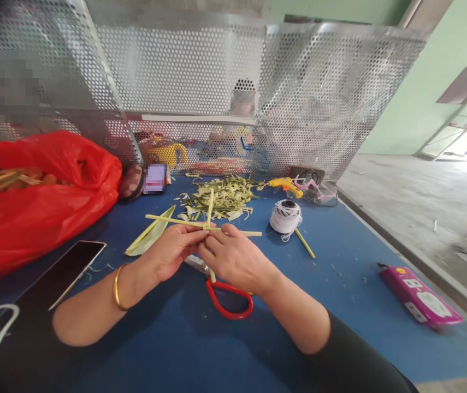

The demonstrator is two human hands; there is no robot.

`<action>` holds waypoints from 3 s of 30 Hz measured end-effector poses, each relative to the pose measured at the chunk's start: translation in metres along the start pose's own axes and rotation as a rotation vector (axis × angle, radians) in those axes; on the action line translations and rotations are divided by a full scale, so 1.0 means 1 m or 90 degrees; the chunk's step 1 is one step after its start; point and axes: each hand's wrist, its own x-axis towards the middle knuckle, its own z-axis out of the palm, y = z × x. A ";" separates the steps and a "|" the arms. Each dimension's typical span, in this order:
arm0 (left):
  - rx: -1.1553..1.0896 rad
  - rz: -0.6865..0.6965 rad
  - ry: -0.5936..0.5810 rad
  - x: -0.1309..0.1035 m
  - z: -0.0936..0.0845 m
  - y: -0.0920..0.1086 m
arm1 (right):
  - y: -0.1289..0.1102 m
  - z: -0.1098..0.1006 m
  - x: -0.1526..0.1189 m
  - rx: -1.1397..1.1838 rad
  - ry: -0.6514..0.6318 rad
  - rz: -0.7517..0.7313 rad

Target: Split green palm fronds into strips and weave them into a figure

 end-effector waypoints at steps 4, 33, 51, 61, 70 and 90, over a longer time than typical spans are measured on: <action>0.002 -0.010 0.018 0.001 0.001 0.000 | -0.001 0.009 0.000 -0.038 0.027 0.002; 0.138 -0.025 0.065 0.004 -0.007 0.005 | 0.000 0.014 -0.003 0.229 -0.078 0.438; 0.284 0.071 0.092 0.010 -0.009 -0.004 | -0.003 0.005 0.003 0.604 -0.097 0.496; 0.308 0.017 0.041 0.008 -0.009 -0.004 | 0.010 0.028 0.004 0.995 0.167 0.934; 0.399 0.008 0.007 0.001 -0.004 -0.005 | 0.012 0.020 0.000 0.629 -0.032 0.835; 0.648 0.220 -0.054 -0.013 0.007 -0.017 | 0.001 0.018 0.002 0.584 0.213 0.699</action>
